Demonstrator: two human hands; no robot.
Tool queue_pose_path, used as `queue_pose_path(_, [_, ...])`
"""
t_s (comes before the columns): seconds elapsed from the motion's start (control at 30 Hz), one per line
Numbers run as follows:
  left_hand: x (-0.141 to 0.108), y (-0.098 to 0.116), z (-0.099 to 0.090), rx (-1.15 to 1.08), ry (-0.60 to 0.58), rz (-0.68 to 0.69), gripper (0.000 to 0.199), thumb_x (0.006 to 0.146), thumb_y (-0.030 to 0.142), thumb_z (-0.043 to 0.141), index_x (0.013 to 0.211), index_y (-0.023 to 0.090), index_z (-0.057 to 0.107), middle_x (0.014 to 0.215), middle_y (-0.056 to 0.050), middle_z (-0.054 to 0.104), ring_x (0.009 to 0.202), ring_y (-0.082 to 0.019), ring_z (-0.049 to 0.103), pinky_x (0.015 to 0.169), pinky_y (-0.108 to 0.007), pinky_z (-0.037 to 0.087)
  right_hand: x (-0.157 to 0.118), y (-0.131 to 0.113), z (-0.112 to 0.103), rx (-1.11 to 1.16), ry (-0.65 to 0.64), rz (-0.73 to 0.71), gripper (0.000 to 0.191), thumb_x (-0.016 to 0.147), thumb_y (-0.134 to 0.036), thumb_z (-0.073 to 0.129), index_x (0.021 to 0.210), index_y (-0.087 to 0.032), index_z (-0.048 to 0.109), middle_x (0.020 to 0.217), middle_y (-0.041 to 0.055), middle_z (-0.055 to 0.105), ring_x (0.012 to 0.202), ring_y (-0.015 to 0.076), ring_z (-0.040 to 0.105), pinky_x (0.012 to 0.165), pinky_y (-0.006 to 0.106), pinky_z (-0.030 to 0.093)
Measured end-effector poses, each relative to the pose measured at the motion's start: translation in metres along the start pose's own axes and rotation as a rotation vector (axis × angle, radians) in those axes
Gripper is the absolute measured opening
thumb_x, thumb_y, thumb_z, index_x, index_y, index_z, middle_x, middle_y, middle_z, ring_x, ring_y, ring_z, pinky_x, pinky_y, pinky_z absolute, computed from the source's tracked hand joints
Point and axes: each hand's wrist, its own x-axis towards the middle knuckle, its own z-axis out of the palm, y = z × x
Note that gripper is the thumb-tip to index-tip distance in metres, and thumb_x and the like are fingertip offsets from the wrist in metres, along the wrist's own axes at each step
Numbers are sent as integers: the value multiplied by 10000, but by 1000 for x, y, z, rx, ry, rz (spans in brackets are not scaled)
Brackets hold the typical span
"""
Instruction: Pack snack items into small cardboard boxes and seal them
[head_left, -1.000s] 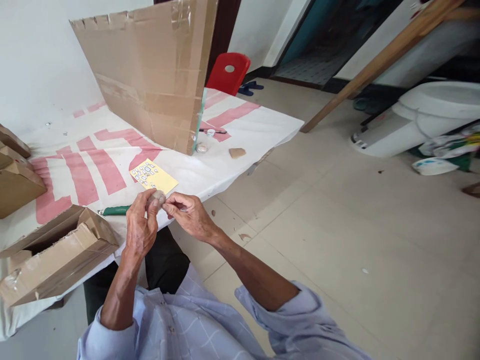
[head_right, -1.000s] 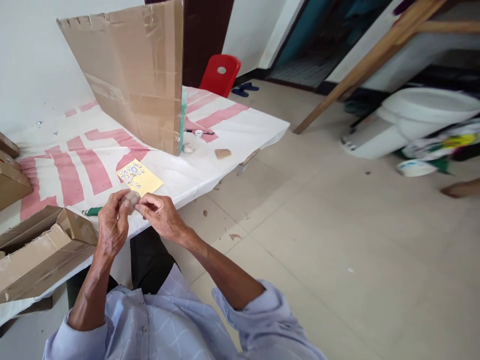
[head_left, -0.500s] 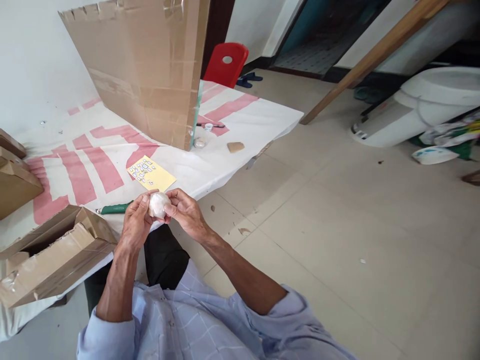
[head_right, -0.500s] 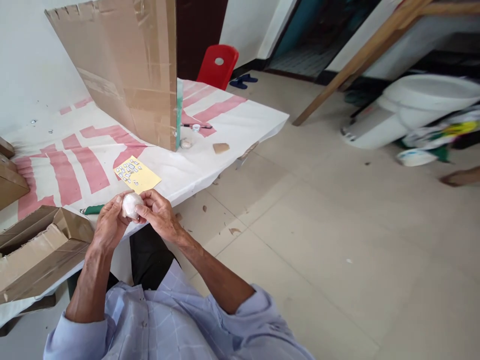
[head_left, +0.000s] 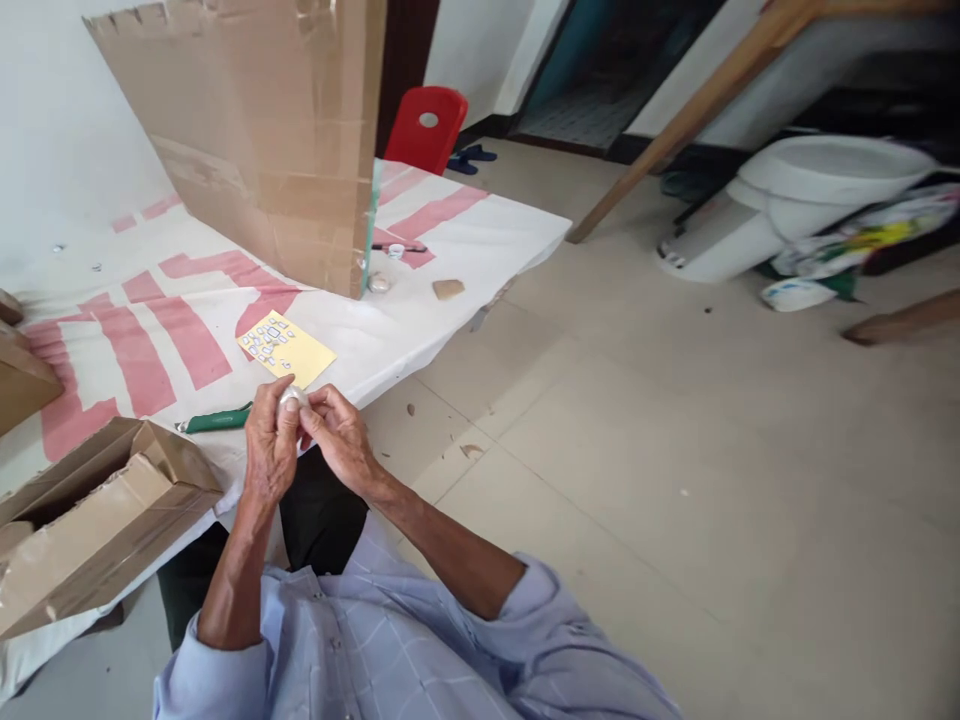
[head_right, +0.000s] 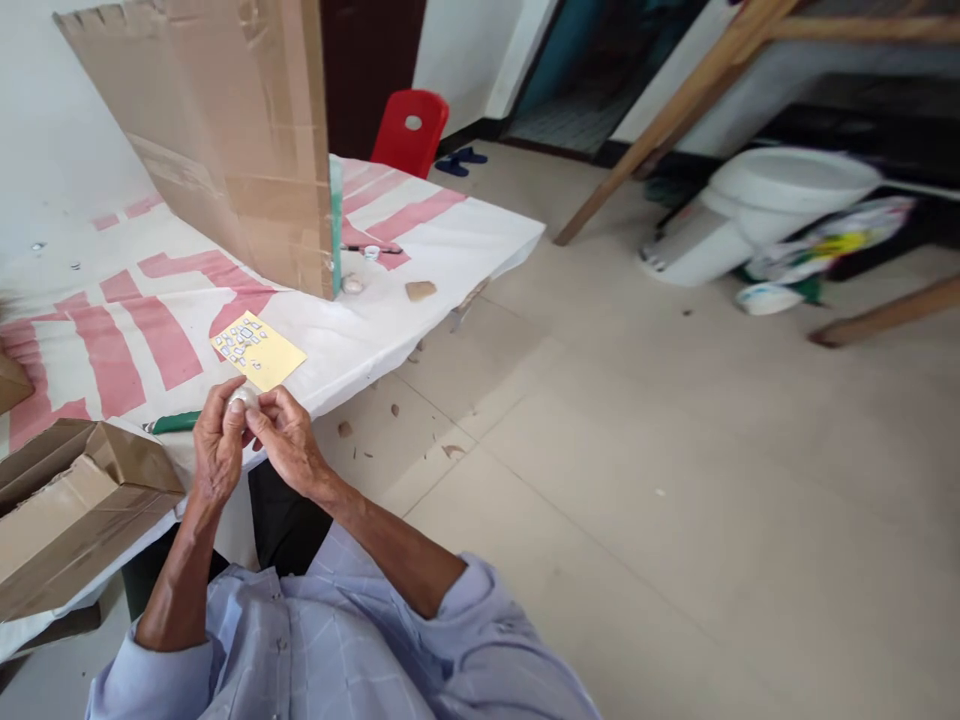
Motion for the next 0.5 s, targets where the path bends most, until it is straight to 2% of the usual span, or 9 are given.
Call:
queue_pose_path(0.1, [3,-6,-13,51,-83,5,445,1130,552,496,1296,209,725,1039,-68,737,930,-231,711,870,-374,576,-2,10,4,68,-45,45,649,826,-867,759,975,-274,542,718,-51,653,648,168,684,598,297,549])
queue_pose_path(0.23, [6,-5,-22,99,-87,73,376,1100,515,557,1241,222,745,1152,-86,759,1030,-252,717,934,-388,568,-6,15,8,138,-59,87,664,831,-898,727,969,-271,559,755,-42,656,676,162,688,635,301,571])
queue_pose_path(0.4, [11,3,-24,155,-120,182,209,1029,406,662,965,230,756,866,-30,726,771,-212,682,742,-339,528,-10,7,-3,150,-111,185,732,808,-967,671,890,-245,578,782,-7,680,722,170,717,641,285,562])
queue_pose_path(0.5, [14,8,-22,206,-195,228,184,1010,338,653,922,217,760,834,-57,725,750,-221,678,726,-344,533,-9,6,-12,159,-121,247,752,781,-964,706,878,-225,607,755,-5,668,693,159,697,633,276,552])
